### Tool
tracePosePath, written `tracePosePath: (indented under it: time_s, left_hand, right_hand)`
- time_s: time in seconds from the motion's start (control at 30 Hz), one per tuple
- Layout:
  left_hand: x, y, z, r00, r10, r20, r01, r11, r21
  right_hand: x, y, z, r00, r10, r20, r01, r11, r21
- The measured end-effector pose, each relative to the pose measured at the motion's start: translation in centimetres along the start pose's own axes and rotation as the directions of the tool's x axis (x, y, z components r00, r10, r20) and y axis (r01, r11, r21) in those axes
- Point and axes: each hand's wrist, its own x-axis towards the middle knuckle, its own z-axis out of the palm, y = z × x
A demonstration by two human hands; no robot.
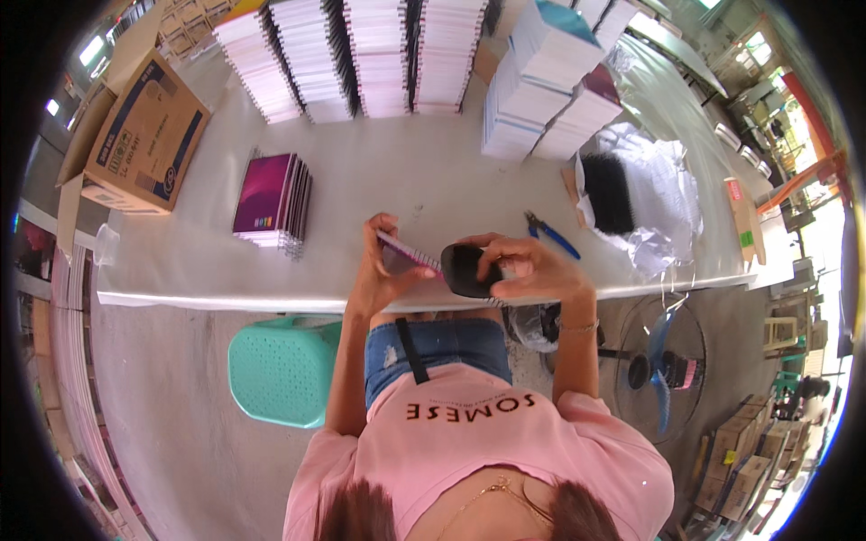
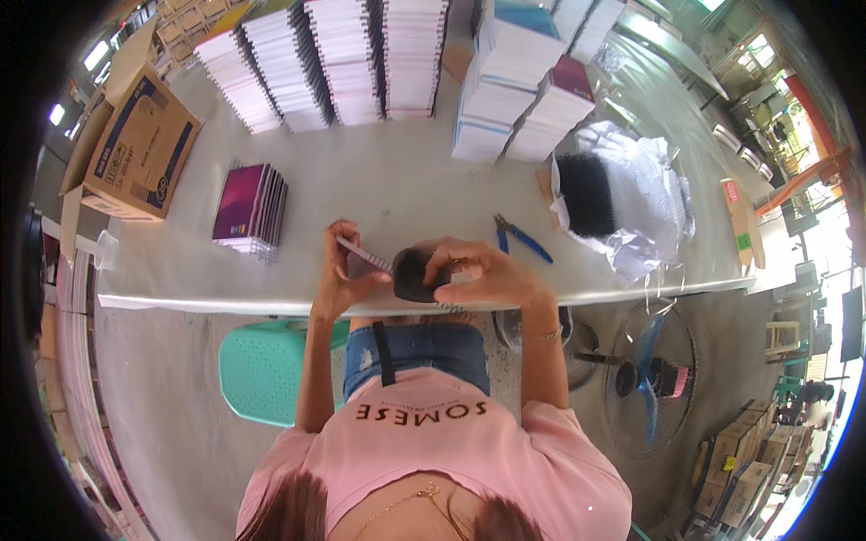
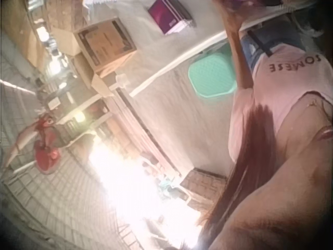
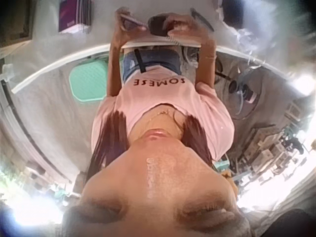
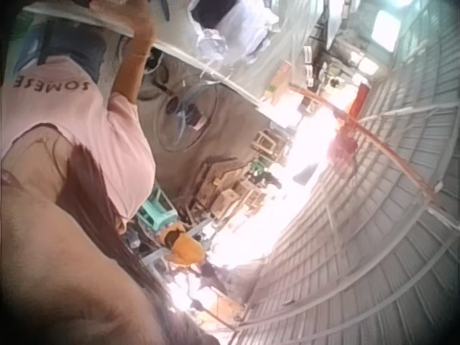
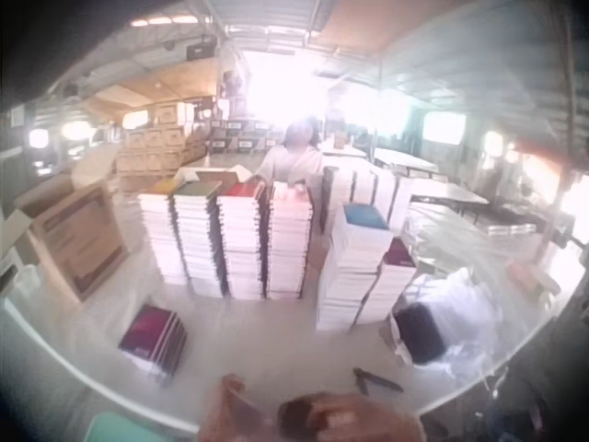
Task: The person assembles spiral-bound notebooks by inserting a black plastic coil into the punched holes of a purple notebook cover. They use pliers to secure the coil and place the finished notebook onto a stack. The process is repeated for multiple notebooks.
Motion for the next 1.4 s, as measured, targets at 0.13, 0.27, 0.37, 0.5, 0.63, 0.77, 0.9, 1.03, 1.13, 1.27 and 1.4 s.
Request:
tracePosePath:
  time_s: [0.13,0.27,0.37,0.5,0.63,0.77,0.9,1.03,1.13,1.27,1.4]
  left_hand:
    - [0.3,1.0,0.3,1.000,-0.013,0.014,0.013,1.000,0.012]
    - [0.2,2.0,0.5,1.000,-0.023,0.021,0.023,1.000,0.013]
    - [0.0,1.8,0.5,0.998,-0.054,0.020,0.054,0.998,-0.026]
    - [0.0,1.5,0.3,0.999,-0.027,0.026,0.026,0.999,0.027]
    - [-0.1,1.6,0.6,0.998,-0.056,0.014,0.056,0.998,-0.005]
    - [-0.1,1.6,0.5,0.995,-0.089,0.035,0.089,0.996,-0.002]
    - [0.0,1.2,0.8,0.998,-0.023,0.055,0.025,0.999,-0.027]
    - [-0.2,0.8,0.4,0.992,-0.090,0.093,0.099,0.990,-0.098]
    - [-0.3,0.9,0.8,0.996,-0.047,0.070,0.050,0.997,-0.051]
    - [-0.2,0.6,0.9,0.990,-0.105,0.097,0.122,0.973,-0.198]
    - [-0.1,1.2,1.7,0.998,-0.004,0.055,0.010,0.994,-0.106]
  right_hand:
    - [1.4,-0.3,0.2,0.966,0.016,-0.258,-0.141,0.870,-0.473]
    - [1.1,0.9,-0.3,0.945,-0.028,-0.327,-0.106,0.918,-0.382]
    - [1.7,0.5,0.8,0.963,0.018,-0.267,-0.065,0.984,-0.166]
    - [1.1,0.4,0.5,0.988,-0.106,-0.109,0.100,0.993,-0.062]
    - [2.9,-0.1,0.7,0.948,0.187,-0.256,-0.216,0.972,-0.089]
    - [2.3,0.0,1.6,0.982,0.107,-0.156,-0.118,0.991,-0.063]
    - [2.8,0.2,1.6,0.983,-0.034,-0.181,0.011,0.992,-0.127]
    - [2.8,-0.2,1.6,0.988,0.037,-0.148,-0.050,0.995,-0.085]
    - [3.3,-0.5,1.4,0.988,0.000,-0.152,-0.025,0.986,-0.166]
    - [3.7,0.3,2.1,0.986,-0.017,-0.168,-0.021,0.976,-0.217]
    - [5.4,3.7,-0.8,0.869,-0.263,-0.420,-0.033,0.815,-0.579]
